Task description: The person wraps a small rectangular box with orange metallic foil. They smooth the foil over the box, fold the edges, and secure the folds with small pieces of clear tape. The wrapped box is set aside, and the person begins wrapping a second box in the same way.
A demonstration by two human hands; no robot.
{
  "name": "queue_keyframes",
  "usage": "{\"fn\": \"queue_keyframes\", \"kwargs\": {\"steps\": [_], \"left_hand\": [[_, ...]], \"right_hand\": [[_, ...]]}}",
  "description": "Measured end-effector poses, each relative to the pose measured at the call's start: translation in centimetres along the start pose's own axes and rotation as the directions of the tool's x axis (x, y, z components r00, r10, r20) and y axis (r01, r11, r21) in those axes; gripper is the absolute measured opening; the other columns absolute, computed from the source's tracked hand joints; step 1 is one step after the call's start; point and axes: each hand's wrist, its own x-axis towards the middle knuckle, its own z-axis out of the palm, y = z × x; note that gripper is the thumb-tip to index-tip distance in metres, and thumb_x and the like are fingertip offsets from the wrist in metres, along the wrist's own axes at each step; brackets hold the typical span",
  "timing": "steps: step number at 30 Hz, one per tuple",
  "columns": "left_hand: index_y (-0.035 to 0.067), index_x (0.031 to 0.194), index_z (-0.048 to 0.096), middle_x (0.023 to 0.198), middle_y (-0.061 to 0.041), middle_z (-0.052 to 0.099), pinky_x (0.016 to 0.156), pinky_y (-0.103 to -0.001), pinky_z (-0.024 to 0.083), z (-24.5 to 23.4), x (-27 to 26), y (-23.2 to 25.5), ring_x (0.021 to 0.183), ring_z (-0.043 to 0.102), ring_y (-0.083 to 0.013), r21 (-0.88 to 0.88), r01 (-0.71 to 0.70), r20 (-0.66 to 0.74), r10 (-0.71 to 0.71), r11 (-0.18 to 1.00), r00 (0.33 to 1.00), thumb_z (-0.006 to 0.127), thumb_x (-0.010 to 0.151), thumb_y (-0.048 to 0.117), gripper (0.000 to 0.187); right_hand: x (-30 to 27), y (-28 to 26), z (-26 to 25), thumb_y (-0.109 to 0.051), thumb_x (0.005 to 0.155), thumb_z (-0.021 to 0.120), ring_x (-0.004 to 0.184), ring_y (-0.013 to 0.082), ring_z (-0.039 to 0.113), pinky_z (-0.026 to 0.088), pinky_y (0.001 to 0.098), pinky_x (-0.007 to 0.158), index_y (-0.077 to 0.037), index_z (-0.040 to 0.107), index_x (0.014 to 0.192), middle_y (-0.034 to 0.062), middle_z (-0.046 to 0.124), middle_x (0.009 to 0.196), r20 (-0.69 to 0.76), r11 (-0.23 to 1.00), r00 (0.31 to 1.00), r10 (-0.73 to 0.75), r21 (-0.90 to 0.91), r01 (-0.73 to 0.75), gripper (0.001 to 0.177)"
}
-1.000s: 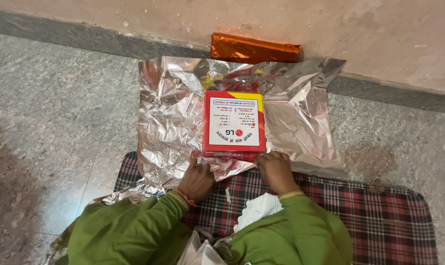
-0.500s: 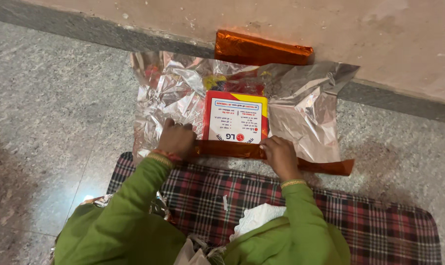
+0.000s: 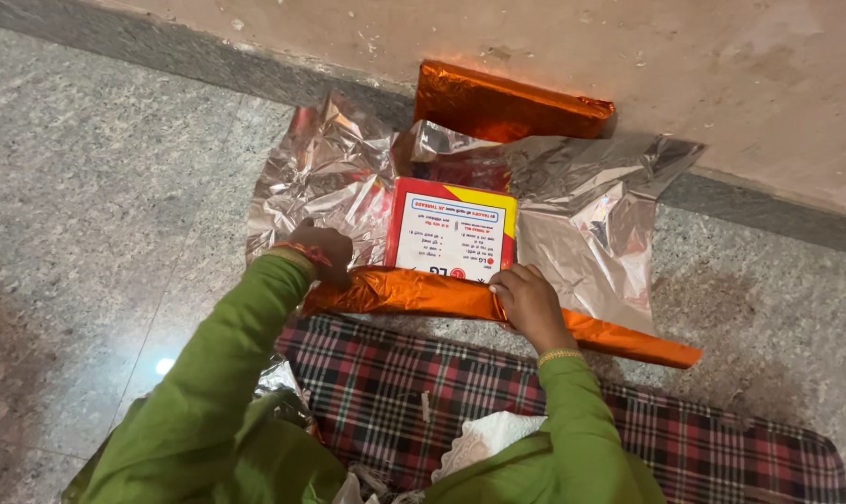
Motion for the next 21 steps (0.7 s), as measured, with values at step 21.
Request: {"fn": "queue_keyframes", "kwargs": {"steps": [21], "left_hand": [[0.014, 0.104, 0.076, 0.11, -0.01, 0.076, 0.102, -0.048, 0.047, 1.6, -2.1, -5.3, 0.106, 0.072, -0.0272, 0.086, 0.224, -0.246, -0.197, 0.971, 0.949, 0.074, 0.086, 0.034, 0.026]], "right_hand": [[-1.7, -0.6, 1.9, -0.021, 0.096, 0.069, 0.073, 0.0322, 0.066, 0.052, 0.0456, 0.061, -0.014, 0.063, 0.1, 0.0078, 0.056, 0.093, -0.175, 0.987, 0.982, -0.076, -0.152, 0.049, 0.009]]}}
